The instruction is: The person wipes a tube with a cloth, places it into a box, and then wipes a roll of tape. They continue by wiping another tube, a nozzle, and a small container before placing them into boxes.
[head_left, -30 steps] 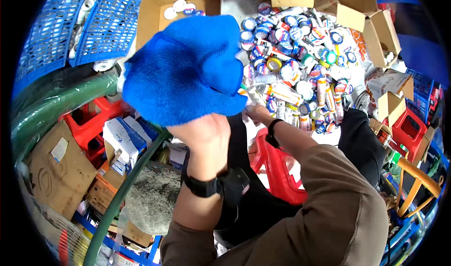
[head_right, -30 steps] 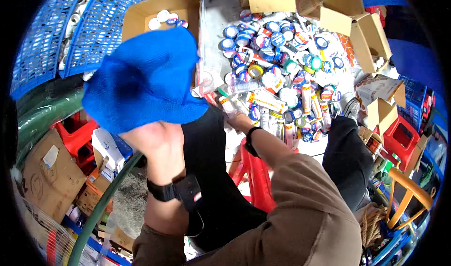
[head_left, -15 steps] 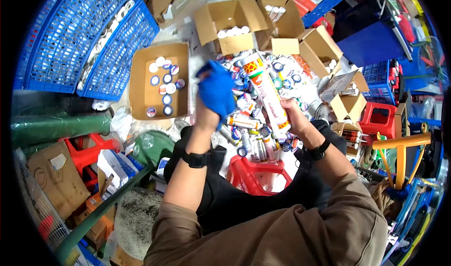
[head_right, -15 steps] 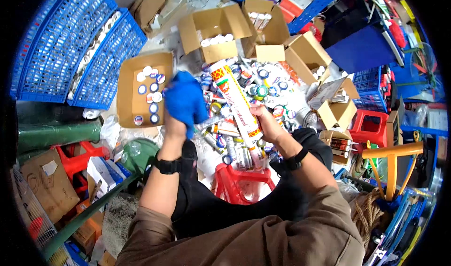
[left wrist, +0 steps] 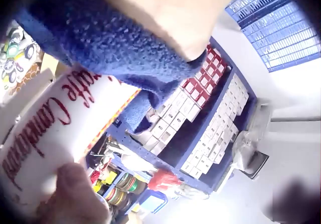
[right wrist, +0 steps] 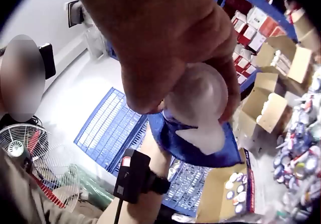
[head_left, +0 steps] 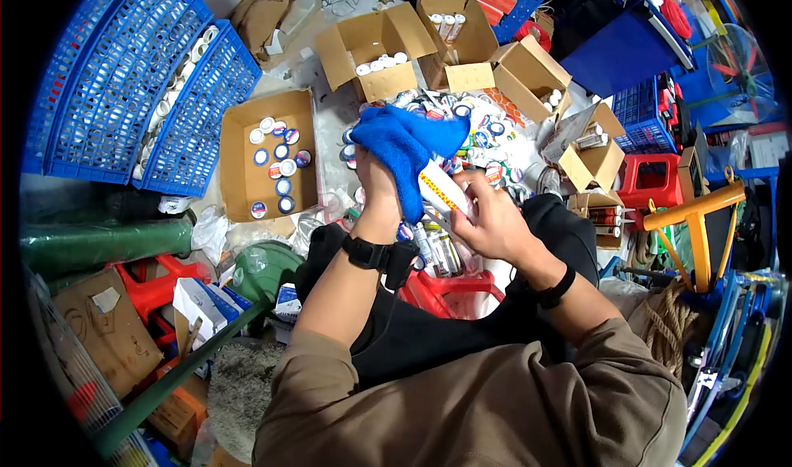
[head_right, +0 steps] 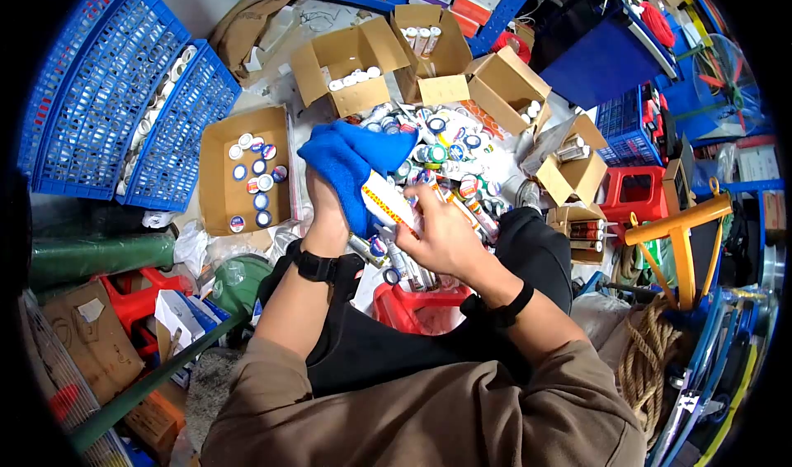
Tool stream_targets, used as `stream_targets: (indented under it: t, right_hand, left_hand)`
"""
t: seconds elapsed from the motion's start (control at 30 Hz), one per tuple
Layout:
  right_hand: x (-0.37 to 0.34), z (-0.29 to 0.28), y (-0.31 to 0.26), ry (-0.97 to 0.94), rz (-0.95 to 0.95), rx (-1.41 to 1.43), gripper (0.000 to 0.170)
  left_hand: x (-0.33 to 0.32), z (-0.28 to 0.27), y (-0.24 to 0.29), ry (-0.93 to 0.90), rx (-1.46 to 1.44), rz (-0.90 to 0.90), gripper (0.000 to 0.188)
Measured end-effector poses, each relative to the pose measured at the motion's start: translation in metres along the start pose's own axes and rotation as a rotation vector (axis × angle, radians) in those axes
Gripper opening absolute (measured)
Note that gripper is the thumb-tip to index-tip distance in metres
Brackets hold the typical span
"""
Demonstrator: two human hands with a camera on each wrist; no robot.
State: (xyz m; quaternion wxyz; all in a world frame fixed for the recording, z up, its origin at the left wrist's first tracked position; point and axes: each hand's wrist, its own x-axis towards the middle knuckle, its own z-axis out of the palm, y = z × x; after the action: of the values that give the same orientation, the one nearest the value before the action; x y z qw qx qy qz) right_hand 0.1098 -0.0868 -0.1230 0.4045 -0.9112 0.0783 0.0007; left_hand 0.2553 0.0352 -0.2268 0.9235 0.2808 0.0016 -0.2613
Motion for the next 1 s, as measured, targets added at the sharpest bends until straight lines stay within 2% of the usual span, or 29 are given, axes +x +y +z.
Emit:
stream_targets:
  t: [0.03,0.07,0.1,0.17,0.2,0.23,0.27,0.3,0.33,0.37,0.4,0.43,0.47,0.5,0.53,0.57,0.6,0.63,0.67,0.7,0.77,0.8,0.83,0.9,0.93,0.97,1.0]
  right_hand:
    - [0.000,-0.001,-0.003,0.034,0.081,0.102,0.028]
    - [0.000,0.008,0.013,0.036,0.142,0.390,0.024]
    - [0.003,0.010,0.035,0.012,0.126,0.392,0.023]
    - [0.004,0.000,0.021,-0.245,0.506,1.316,0.029]
    - [0.001,0.005,0.023,-0.211,0.613,1.481,0.037]
    - [-0.001,0.010,0.027,-0.198,0.670,1.505,0.041]
    - [-0.004,0.011,0.030,-0.308,0.634,1.544,0.042]
    - [-0.005,0.011,0.027,-0.421,0.596,1.579,0.043]
    - [-0.009,0.016,0.020,-0.308,0.655,1.539,0.047]
    - [-0.010,0.024,0.016,-0.225,0.539,1.466,0.047]
    - [-0.013,0.033,0.020,-0.082,0.288,1.173,0.044]
    - [-0.015,0.040,0.024,0.050,0.045,0.869,0.043]
    - [-0.013,0.041,0.030,0.129,-0.183,0.429,0.042]
    - [-0.014,0.038,0.026,0.126,-0.185,0.430,0.042]
    - [-0.016,0.034,0.022,0.044,0.007,0.576,0.041]
    - [-0.018,0.030,0.017,-0.037,0.202,0.718,0.040]
    - [-0.018,0.027,0.013,-0.063,0.363,1.131,0.042]
    - [-0.019,0.014,0.006,-0.156,0.334,1.308,0.048]
    - [-0.020,0.011,0.004,-0.197,0.288,1.346,0.051]
    - [-0.022,0.009,0.002,-0.238,0.243,1.385,0.055]
    - [-0.023,0.003,0.001,-0.269,0.216,1.435,0.056]
    - [-0.023,0.001,0.001,-0.301,0.188,1.483,0.057]
    - [-0.022,0.001,0.001,-0.300,0.188,1.483,0.057]
    - [-0.018,0.001,0.000,-0.241,0.154,1.449,0.059]
    - [-0.016,0.003,0.003,-0.207,0.139,1.444,0.058]
    - [-0.015,0.005,0.005,-0.206,0.137,1.444,0.058]
    - [-0.014,0.007,0.006,-0.133,0.159,1.447,0.058]
  left_hand:
    - [-0.007,0.014,0.002,0.031,-0.022,-0.103,0.024]
    - [-0.004,0.027,0.010,-0.325,0.022,-0.103,0.019]
    - [-0.027,0.074,0.034,-0.134,0.658,-0.014,0.016]
    - [-0.034,0.058,0.017,-0.119,0.545,0.004,0.014]
    - [-0.029,0.045,0.014,-0.122,0.544,0.001,0.014]
    - [-0.022,0.032,0.018,-0.252,0.814,0.284,0.015]
    - [-0.017,0.021,0.017,-0.380,1.075,0.575,0.015]
    - [-0.018,0.023,0.019,-0.377,1.075,0.572,0.015]
    - [-0.019,0.026,0.019,-0.241,0.780,0.396,0.020]
    - [-0.021,0.029,0.019,-0.104,0.484,0.222,0.024]
    - [-0.022,0.031,0.018,0.030,0.186,0.053,0.029]
    - [-0.021,0.030,0.016,0.036,0.186,0.055,0.029]
    - [-0.019,0.028,0.013,0.098,0.176,0.105,0.031]
    - [-0.017,0.028,0.012,0.158,0.164,0.156,0.033]
    - [-0.015,0.028,0.013,0.207,0.046,0.116,0.028]
    - [-0.010,0.023,0.016,0.207,0.046,0.117,0.028]
    - [-0.003,0.011,0.020,0.104,-0.136,0.060,0.026]
    - [0.000,0.010,0.030,0.002,-0.318,0.003,0.025]
    - [0.004,0.009,0.040,0.078,-0.127,0.041,0.038]
    - [0.008,-0.004,0.048,0.037,0.258,0.174,0.032]
    - [0.001,0.015,0.070,0.029,1.086,0.632,0.029]
    - [0.002,0.005,0.074,-0.050,1.416,0.635,0.040]
    - [-0.002,-0.002,0.070,-0.067,1.450,0.481,0.052]
    - [-0.003,0.001,0.060,0.069,1.728,0.477,0.054]
    - [-0.003,0.007,0.061,0.046,1.700,0.430,0.053]
    - [-0.001,0.014,0.061,0.048,1.549,0.481,0.043]
    - [-0.003,0.019,0.068,-0.010,1.506,0.438,0.040]
